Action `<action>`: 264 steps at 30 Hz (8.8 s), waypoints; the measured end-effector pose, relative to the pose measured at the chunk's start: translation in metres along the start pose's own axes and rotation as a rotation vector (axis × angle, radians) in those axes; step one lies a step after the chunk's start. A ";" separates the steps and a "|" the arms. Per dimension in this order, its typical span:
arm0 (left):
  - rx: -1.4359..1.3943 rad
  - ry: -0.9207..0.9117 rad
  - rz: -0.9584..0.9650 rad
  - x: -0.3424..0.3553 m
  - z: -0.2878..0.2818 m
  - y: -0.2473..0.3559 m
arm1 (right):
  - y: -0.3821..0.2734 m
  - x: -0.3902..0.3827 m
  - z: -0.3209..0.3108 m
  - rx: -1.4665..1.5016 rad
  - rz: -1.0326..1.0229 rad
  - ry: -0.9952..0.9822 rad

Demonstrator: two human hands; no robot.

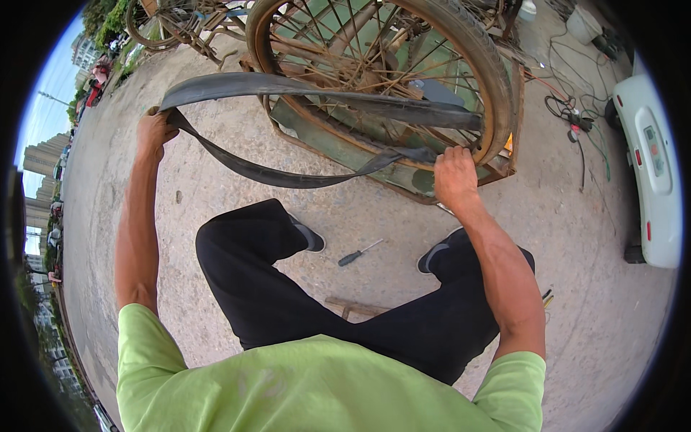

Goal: The person removes an inner tube from a bicycle wheel and then installs a new tire onto the wheel rim. They work by hand to fit the tire bead over the rim, rotating the wheel as needed to complete the installation.

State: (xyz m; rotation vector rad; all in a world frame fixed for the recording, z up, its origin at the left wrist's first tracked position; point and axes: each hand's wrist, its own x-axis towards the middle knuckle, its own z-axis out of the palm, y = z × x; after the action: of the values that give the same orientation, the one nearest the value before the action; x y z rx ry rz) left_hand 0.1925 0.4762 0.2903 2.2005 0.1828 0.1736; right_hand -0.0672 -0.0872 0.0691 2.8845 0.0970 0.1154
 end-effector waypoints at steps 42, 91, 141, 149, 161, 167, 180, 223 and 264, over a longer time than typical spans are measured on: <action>0.645 -0.130 0.569 -0.145 -0.082 0.013 | -0.019 0.015 0.038 0.069 0.077 0.009; -0.704 -0.656 0.235 -0.315 0.459 0.069 | 0.038 0.081 -0.205 -0.578 -0.390 -0.586; -0.476 -0.959 0.600 -0.293 0.438 0.135 | 0.021 0.082 -0.230 -0.978 -0.458 -0.628; -0.777 -0.952 0.482 -0.297 0.449 0.127 | 0.020 0.072 -0.221 -1.016 -0.373 -0.653; -0.880 -1.141 0.418 -0.280 0.432 0.124 | 0.023 0.071 -0.234 -0.801 -0.427 -0.580; -0.663 -1.025 0.570 -0.274 0.442 0.124 | 0.021 0.059 -0.258 0.050 -0.277 0.218; -0.065 -0.992 0.576 -0.279 0.467 0.086 | 0.043 0.022 -0.087 0.613 0.882 0.571; -0.010 -0.834 0.744 -0.314 0.464 0.072 | 0.045 -0.014 0.000 1.162 0.816 0.457; -0.658 -0.806 -0.140 -0.277 0.489 0.019 | 0.041 0.013 -0.047 1.011 0.847 0.680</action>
State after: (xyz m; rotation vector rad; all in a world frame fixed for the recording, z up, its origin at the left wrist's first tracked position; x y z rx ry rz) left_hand 0.0155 0.0281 0.0004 1.4500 -0.1575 -0.6422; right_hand -0.0566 -0.1139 0.1261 3.3739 -1.2845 1.5785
